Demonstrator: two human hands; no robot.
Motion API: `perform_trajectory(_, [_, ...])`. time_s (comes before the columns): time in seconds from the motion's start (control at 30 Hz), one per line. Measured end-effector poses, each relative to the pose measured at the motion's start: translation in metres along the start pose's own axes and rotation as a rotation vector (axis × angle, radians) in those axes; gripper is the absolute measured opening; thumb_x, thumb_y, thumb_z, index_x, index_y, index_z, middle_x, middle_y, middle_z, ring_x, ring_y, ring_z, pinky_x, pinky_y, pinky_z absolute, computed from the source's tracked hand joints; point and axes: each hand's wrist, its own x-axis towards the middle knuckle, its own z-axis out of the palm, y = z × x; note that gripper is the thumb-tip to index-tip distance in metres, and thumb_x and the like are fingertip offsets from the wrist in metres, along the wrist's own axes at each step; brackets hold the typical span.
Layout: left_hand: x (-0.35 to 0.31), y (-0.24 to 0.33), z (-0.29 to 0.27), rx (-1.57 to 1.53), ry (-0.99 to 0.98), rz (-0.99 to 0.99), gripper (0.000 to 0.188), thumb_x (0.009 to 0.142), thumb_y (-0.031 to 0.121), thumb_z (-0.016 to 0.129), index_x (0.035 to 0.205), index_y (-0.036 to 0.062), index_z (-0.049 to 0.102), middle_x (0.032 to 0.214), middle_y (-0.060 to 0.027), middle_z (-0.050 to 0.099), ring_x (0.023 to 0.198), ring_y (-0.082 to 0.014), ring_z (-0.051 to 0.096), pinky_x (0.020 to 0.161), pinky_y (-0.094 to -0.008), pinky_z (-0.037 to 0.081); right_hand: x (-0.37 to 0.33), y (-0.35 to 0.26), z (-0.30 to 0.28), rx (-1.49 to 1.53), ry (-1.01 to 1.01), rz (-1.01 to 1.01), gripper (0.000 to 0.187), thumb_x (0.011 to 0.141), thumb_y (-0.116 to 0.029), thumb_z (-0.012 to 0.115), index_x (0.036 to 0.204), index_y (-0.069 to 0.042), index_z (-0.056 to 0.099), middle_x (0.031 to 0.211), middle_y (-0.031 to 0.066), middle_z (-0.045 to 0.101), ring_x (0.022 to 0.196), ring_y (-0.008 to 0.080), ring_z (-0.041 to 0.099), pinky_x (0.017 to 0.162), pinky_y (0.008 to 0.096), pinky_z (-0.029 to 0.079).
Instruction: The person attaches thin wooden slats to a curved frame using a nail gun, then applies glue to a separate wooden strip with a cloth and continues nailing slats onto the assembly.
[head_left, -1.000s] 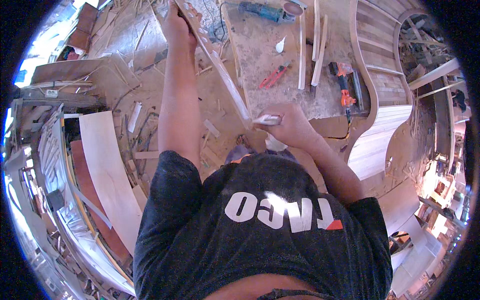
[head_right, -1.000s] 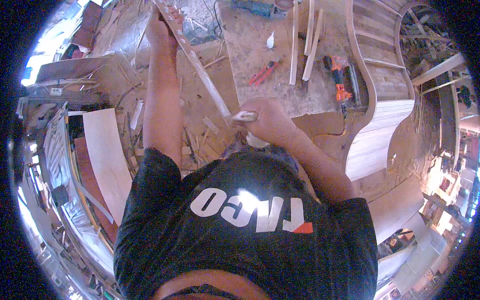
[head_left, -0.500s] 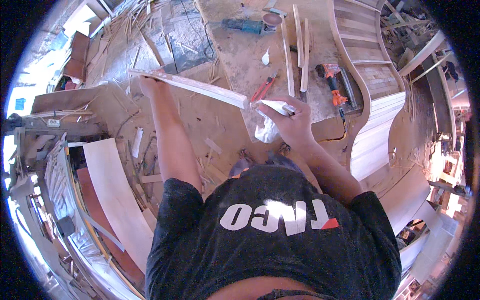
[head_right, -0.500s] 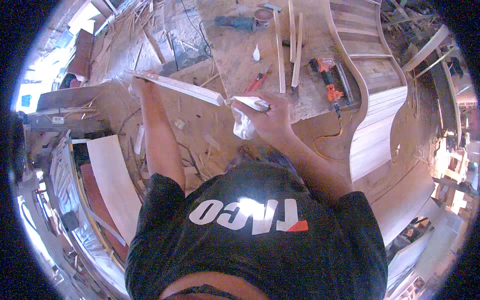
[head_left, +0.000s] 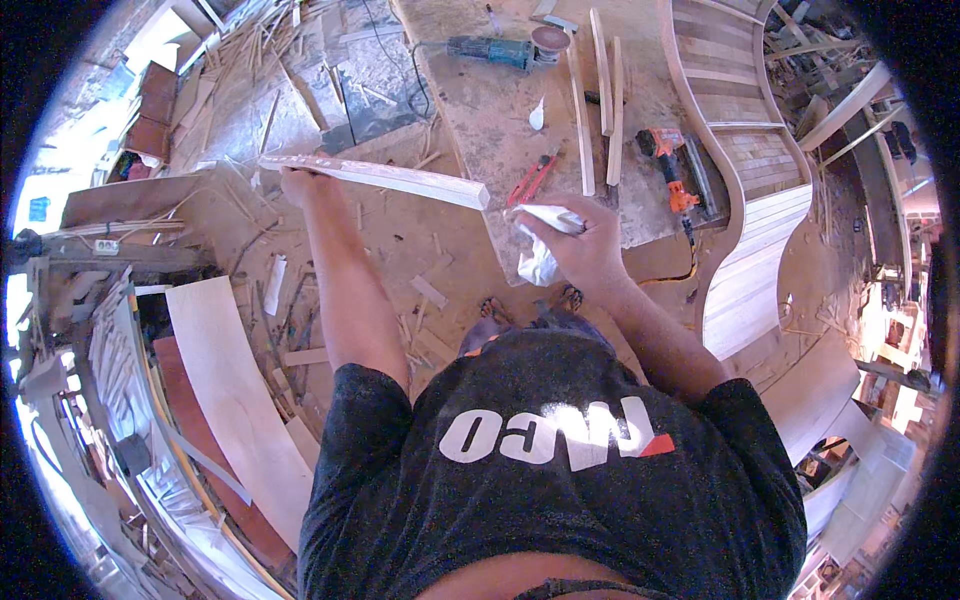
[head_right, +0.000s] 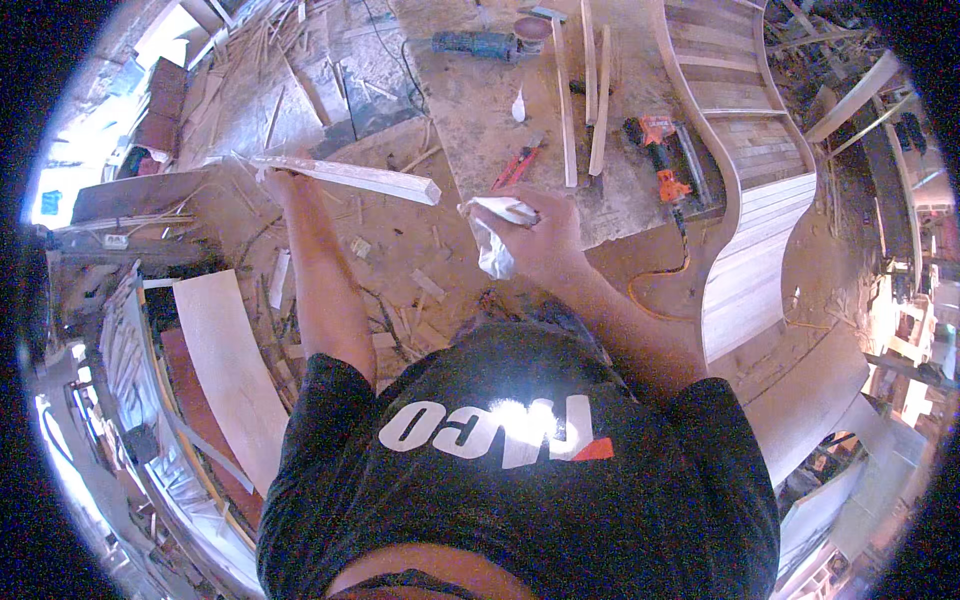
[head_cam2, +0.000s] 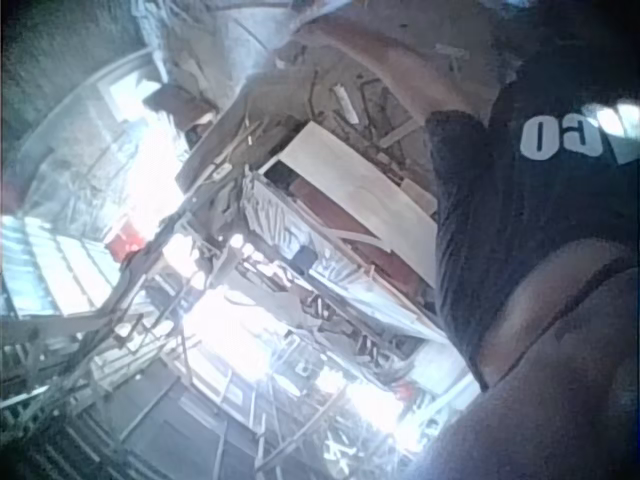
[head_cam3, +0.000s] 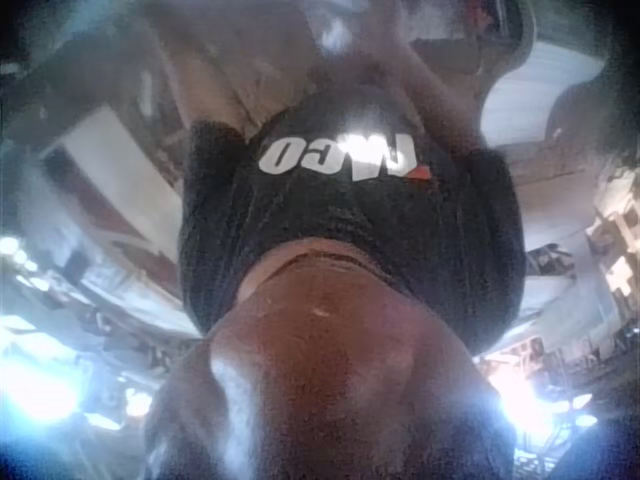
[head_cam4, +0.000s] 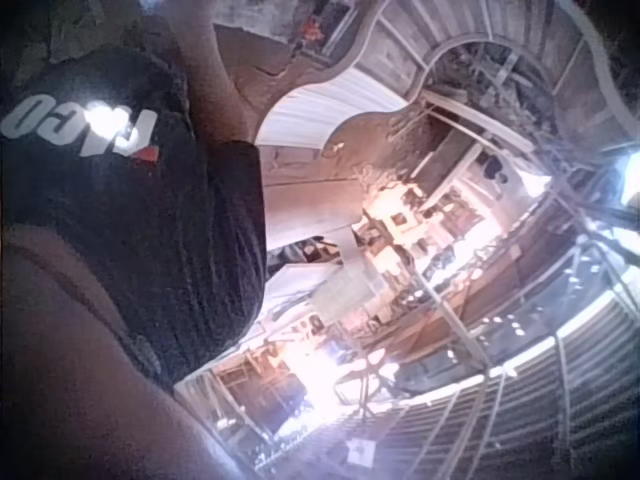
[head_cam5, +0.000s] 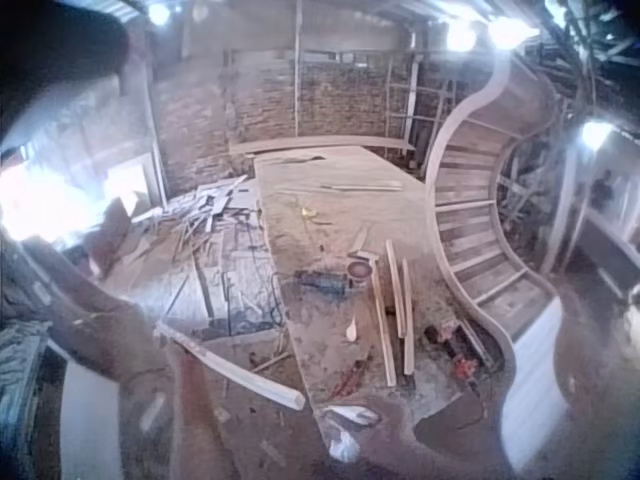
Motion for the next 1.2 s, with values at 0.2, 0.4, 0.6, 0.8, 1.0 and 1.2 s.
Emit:
perform_trajectory(0.2, [0.024,0.002,-0.023,0.063,-0.020,0.016,0.031,0.107,0.031,0.037,0.124,0.0115,0.054,0.108,-0.0054,0.054,0.087,-0.0240,0.055,0.069,-0.0442,0.052,0.014,-0.007,0.011,0.118,0.070,-0.027,0.018,0.088,-0.011,0.084,0.101,-0.002,0.075,0.089,0.0052,0.076,0.079,0.0092,0.069,0.069,0.0270,0.055])
perform_trajectory(0.4, [0.005,-0.014,-0.020,0.100,0.046,0.015,0.038,0.107,0.032,0.038,0.133,0.0074,0.051,0.110,-0.0073,0.055,0.090,-0.0242,0.055,0.074,-0.0450,0.054,0.017,0.013,0.020,-0.010,0.059,0.013,0.020,0.086,-0.016,0.086,0.101,-0.006,0.076,0.089,0.0047,0.075,0.080,0.0097,0.069,0.071,0.0281,0.054])
perform_trajectory(0.6, [0.015,0.012,-0.048,0.244,-0.025,0.127,0.038,0.104,0.028,0.043,0.134,0.0049,0.051,0.119,-0.0113,0.055,0.097,-0.0268,0.058,0.078,-0.0481,0.055,0.023,0.089,-0.004,-0.406,-0.127,0.057,0.029,0.088,-0.031,0.078,0.110,-0.012,0.073,0.096,0.0128,0.075,0.088,0.0328,0.073,0.078,0.0452,0.057])
perform_trajectory(0.8, [0.032,0.053,-0.093,0.872,-0.077,0.533,0.040,0.101,0.023,0.050,0.135,0.0019,0.051,0.129,-0.0162,0.056,0.105,-0.0300,0.060,0.084,-0.0519,0.056,0.046,0.112,-0.029,-0.719,-0.274,-0.247,0.050,0.084,-0.038,0.079,0.124,-0.012,0.064,0.109,0.0195,0.072,0.102,0.0368,0.071,0.086,0.0474,0.055])
perform_trajectory(1.0, [-0.043,0.073,-0.091,1.506,-0.390,0.979,0.045,0.098,0.022,0.060,0.135,-0.0032,0.052,0.131,-0.0191,0.060,0.106,-0.0316,0.064,0.090,-0.0494,0.057,0.059,0.207,-0.185,-0.874,0.313,0.387,0.051,0.085,-0.032,0.074,0.129,-0.011,0.058,0.115,0.0172,0.069,0.110,0.0325,0.067,0.092,0.0489,0.053])
perform_trajectory(1.2, [-0.106,0.085,-0.049,1.537,-0.445,1.080,0.047,0.098,0.020,0.063,0.135,-0.0063,0.055,0.124,-0.0153,0.066,0.099,-0.0284,0.068,0.087,-0.0418,0.058,0.072,0.249,-0.195,-1.152,0.253,0.297,0.045,0.088,-0.027,0.066,0.129,-0.010,0.055,0.123,0.0187,0.066,0.124,0.0341,0.060,0.086,0.0518,0.050])
